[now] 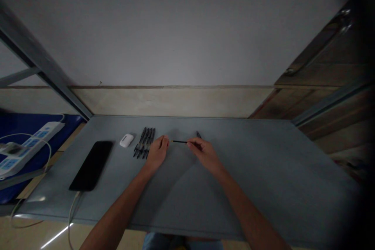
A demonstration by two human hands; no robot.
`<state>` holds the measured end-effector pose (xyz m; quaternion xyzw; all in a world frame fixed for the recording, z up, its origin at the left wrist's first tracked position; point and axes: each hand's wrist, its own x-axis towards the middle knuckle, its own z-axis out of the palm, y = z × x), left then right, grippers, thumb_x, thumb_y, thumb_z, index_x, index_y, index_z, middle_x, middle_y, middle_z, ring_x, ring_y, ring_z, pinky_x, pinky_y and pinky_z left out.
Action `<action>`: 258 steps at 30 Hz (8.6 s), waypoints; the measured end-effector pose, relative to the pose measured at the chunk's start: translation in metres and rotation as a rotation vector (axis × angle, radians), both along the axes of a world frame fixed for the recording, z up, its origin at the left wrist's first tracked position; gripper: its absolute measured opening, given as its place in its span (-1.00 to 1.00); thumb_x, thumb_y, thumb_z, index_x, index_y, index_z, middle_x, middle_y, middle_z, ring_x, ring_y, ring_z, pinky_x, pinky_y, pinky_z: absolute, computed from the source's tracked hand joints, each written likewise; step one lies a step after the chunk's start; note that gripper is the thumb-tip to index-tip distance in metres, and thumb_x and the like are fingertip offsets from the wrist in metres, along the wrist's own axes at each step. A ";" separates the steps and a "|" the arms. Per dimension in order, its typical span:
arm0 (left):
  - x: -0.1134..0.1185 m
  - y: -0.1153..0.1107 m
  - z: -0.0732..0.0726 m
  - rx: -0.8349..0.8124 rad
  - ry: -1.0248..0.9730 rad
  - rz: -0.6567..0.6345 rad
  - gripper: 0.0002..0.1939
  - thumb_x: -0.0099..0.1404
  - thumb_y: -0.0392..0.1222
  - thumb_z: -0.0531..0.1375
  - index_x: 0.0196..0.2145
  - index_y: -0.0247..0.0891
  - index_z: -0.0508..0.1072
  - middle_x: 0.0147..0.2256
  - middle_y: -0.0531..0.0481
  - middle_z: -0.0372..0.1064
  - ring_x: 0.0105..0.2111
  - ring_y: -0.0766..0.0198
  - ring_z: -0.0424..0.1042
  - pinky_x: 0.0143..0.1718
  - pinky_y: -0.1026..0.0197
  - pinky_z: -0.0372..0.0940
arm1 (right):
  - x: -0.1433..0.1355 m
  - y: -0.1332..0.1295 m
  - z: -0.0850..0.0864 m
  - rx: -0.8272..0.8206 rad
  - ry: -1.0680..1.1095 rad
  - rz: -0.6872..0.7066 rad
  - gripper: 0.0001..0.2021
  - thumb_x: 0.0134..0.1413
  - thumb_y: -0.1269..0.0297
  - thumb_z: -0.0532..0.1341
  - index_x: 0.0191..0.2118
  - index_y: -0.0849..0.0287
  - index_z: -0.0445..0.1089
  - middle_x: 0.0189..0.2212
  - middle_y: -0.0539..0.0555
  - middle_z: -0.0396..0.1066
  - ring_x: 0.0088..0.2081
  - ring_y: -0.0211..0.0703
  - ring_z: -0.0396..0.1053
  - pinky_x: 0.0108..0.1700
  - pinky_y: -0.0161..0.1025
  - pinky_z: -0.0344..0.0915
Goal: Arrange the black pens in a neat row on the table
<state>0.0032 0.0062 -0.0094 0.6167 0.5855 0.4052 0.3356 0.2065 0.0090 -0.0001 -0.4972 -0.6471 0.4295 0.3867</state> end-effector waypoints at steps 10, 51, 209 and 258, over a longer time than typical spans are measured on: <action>0.000 -0.001 0.003 0.008 0.011 -0.016 -0.57 0.39 0.01 -0.11 -0.54 -0.26 0.23 -0.59 0.11 0.15 -0.55 0.35 0.17 -0.46 0.28 0.03 | 0.002 -0.001 -0.002 -0.048 -0.026 0.001 -0.54 0.22 -0.05 0.01 -0.47 0.16 0.44 -0.62 0.02 0.33 -0.55 -0.22 0.30 -0.46 -0.29 0.21; 0.000 0.000 0.004 0.012 0.020 -0.020 -0.59 0.38 0.00 -0.09 -0.53 -0.26 0.24 -0.59 0.10 0.14 -0.55 0.35 0.17 -0.48 0.29 0.02 | -0.002 -0.002 0.004 0.018 -0.084 0.000 -0.67 0.17 0.02 0.08 -0.38 0.16 0.41 -0.60 -0.01 0.28 -0.54 -0.25 0.23 -0.51 -0.33 0.12; 0.013 -0.021 0.020 0.106 0.726 -0.247 -0.58 0.44 -0.08 -0.16 -0.35 -0.26 0.40 -0.41 -0.10 0.46 -0.42 0.22 0.44 -0.38 0.24 0.18 | 0.000 0.003 -0.001 -0.097 0.227 0.044 -0.74 0.06 0.10 0.21 -0.23 0.18 0.43 -0.49 0.03 0.44 -0.43 -0.21 0.38 -0.31 -0.24 0.30; 0.012 -0.025 0.021 0.151 0.523 -0.448 -0.66 0.38 0.07 0.00 -0.05 -0.16 0.34 -0.29 0.00 0.48 -0.34 0.20 0.48 -0.34 0.28 0.23 | -0.007 -0.010 0.000 0.070 -0.233 0.176 -0.49 0.27 0.03 -0.05 -0.65 0.17 0.16 -0.70 -0.05 0.12 -0.62 -0.29 0.13 -0.53 -0.33 0.02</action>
